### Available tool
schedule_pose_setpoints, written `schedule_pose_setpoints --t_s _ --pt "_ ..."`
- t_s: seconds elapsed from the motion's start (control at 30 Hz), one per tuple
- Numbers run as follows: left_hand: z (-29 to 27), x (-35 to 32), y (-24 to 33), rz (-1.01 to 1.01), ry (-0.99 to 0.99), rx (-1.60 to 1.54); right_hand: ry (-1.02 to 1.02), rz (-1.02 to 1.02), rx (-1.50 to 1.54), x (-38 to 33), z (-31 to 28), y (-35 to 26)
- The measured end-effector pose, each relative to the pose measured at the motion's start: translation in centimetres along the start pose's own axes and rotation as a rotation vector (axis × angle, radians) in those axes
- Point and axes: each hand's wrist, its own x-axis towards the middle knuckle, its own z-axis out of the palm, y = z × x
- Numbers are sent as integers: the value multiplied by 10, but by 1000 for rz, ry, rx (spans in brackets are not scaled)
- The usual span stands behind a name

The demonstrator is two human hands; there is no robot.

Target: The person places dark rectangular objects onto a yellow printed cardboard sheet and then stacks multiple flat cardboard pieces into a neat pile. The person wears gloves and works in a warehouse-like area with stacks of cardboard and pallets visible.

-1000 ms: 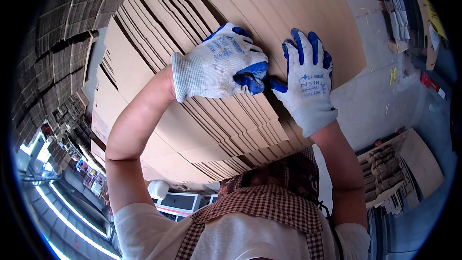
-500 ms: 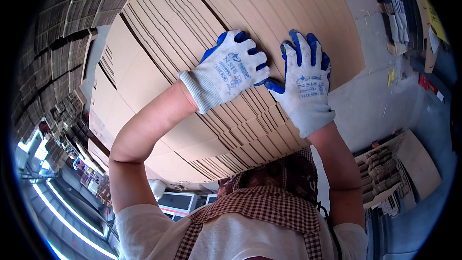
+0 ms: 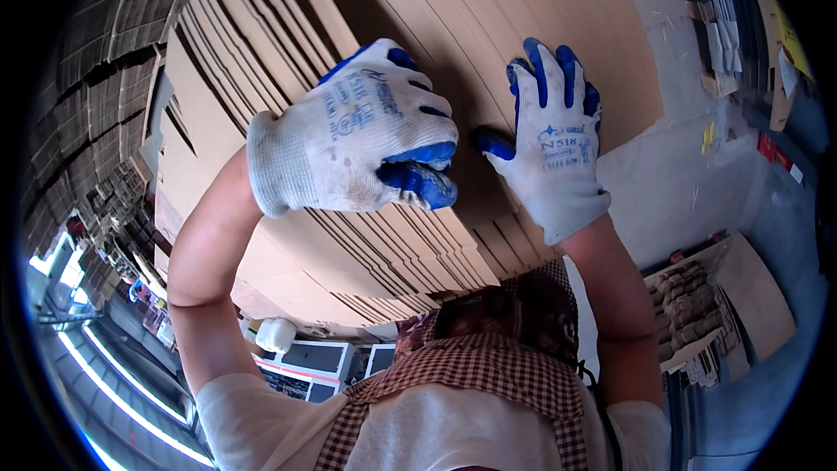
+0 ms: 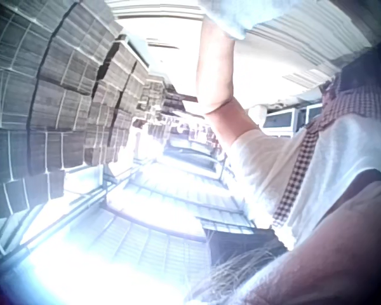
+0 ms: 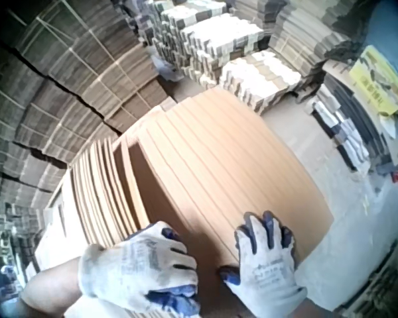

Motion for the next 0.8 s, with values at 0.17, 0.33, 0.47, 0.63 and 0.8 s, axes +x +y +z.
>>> schedule_pose_setpoints --t_s 0.17,0.33,0.47,0.63,0.8 --pt "40 -6 -31 11 96 291 -5 -45 -13 4 3 0" --pt "32 27 -5 -147 -227 485 -47 13 -38 2 -2 -7" --pt "43 14 2 -107 -183 620 -48 7 -66 2 -2 -11" --pt "63 -5 -7 -140 47 509 -36 2 -81 0 1 -17" --pt "60 -7 -10 -85 143 558 -10 -15 -78 1 1 -20"
